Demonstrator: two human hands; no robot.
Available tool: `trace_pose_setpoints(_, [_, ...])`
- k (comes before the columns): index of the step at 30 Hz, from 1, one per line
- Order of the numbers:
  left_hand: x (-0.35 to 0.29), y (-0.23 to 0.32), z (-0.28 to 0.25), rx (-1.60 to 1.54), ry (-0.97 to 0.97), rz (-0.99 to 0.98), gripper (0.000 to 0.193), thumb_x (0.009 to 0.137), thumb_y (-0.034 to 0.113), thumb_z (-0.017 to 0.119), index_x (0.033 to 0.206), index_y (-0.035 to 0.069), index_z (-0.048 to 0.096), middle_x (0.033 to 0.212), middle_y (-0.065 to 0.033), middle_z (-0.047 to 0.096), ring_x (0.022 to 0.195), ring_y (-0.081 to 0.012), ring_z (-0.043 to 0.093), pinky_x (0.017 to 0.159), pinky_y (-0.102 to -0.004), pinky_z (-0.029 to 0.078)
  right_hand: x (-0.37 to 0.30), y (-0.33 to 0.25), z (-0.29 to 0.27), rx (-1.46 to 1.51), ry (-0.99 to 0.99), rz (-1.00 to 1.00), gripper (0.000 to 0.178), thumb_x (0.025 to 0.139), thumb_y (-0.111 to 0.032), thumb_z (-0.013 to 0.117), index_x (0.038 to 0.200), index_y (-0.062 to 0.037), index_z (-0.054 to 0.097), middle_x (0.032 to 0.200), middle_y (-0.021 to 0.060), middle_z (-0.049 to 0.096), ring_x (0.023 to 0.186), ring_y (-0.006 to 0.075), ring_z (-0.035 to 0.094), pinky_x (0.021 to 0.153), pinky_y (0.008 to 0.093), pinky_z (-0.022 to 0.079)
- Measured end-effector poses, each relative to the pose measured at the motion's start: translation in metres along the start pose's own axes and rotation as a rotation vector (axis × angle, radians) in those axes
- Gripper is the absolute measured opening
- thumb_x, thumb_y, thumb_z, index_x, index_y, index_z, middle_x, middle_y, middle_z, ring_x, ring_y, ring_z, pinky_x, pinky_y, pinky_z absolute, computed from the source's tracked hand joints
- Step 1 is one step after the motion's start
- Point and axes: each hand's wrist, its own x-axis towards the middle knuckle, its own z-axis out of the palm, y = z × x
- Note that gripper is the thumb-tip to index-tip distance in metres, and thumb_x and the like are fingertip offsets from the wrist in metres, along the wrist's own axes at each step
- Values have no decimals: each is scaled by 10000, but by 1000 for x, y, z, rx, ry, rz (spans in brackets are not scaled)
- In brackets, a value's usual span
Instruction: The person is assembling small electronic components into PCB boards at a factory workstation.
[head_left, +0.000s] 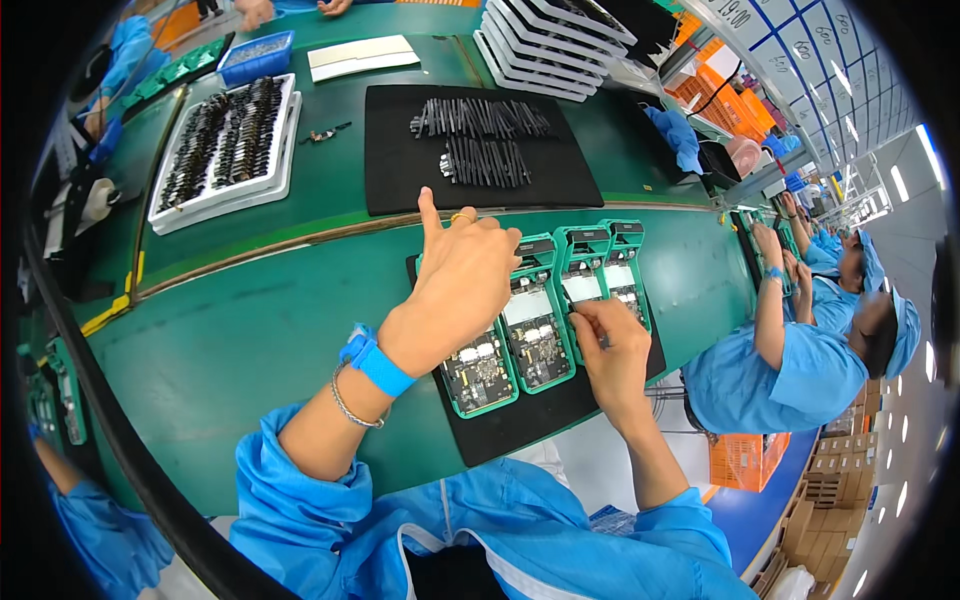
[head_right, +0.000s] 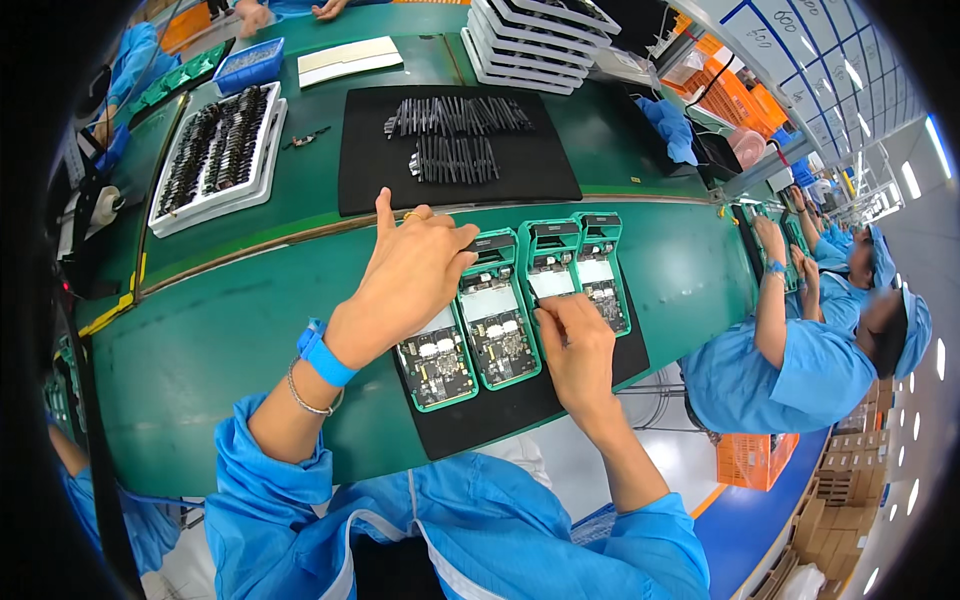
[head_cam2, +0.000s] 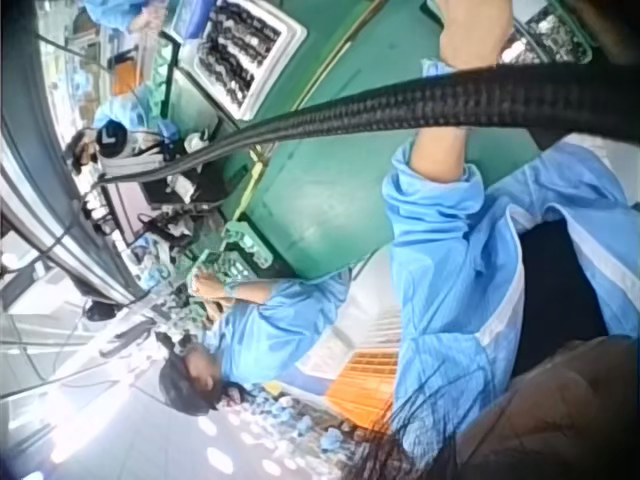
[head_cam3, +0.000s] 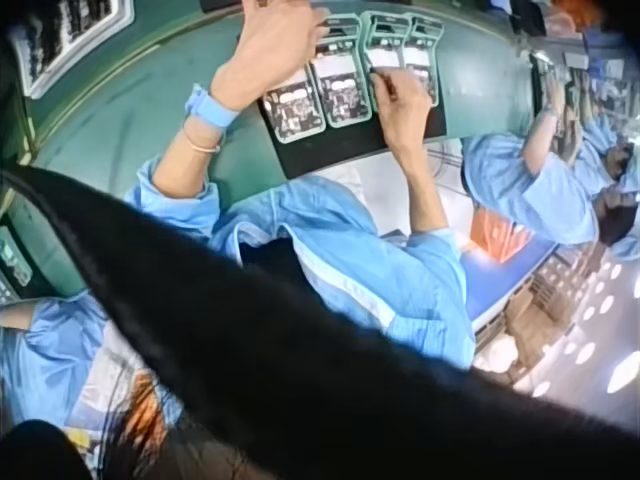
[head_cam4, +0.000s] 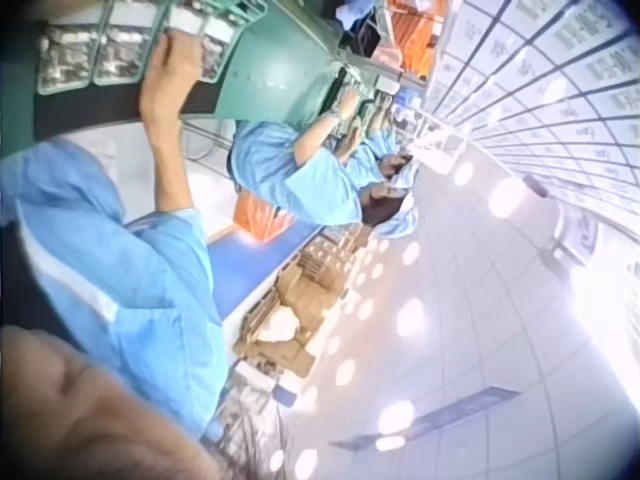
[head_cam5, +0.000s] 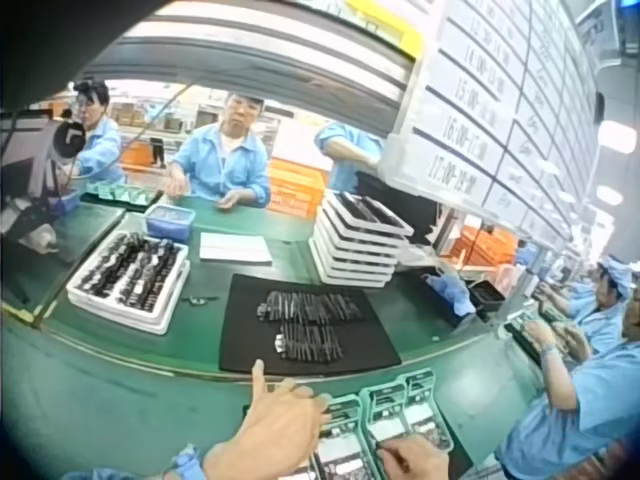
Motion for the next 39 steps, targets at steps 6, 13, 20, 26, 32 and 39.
trace_pose_setpoints(6, [-1,-2,2,-7,5,-6,240,1033,132,670,1228,34,770,1009,-136,730,1130,-369,676,1224,-782,250,0,-2,2,-7,-39,-48,114,933,40,760,1046,39,748,939,186,718,790,372,707,706,426,548])
trace_pose_setpoints(13, [2,2,2,-8,22,3,184,1027,127,673,1150,24,763,962,-138,712,1099,-374,680,1214,-790,261,5,-1,-1,-48,-77,-24,130,938,39,748,1067,41,759,939,190,728,811,399,719,707,435,547])
trace_pose_setpoints(20, [0,2,7,0,49,-12,135,1009,122,695,1087,27,751,938,-132,706,1088,-363,689,1210,-805,256,73,16,-22,116,-192,8,100,960,-62,772,1002,29,770,905,117,768,770,185,709,716,321,558])
trace_pose_setpoints(26, [0,2,6,-22,58,-9,127,1014,125,696,1084,34,750,931,-119,703,1087,-355,690,1220,-813,232,191,61,33,117,-189,-60,177,979,-142,776,984,34,761,822,83,753,733,144,705,707,300,558])
trace_pose_setpoints(32, [0,1,4,-23,44,-17,136,1014,129,702,1097,35,753,926,-116,701,1084,-353,690,1207,-811,249,236,74,81,408,-383,237,159,938,-123,816,955,35,812,781,61,768,671,115,702,679,272,601])
trace_pose_setpoints(39, [0,3,2,-32,36,-17,224,1009,128,708,1204,31,763,1003,-118,720,1121,-352,687,1225,-793,240,209,73,41,242,-202,91,159,934,-89,786,993,57,807,790,79,779,676,101,698,676,270,564])
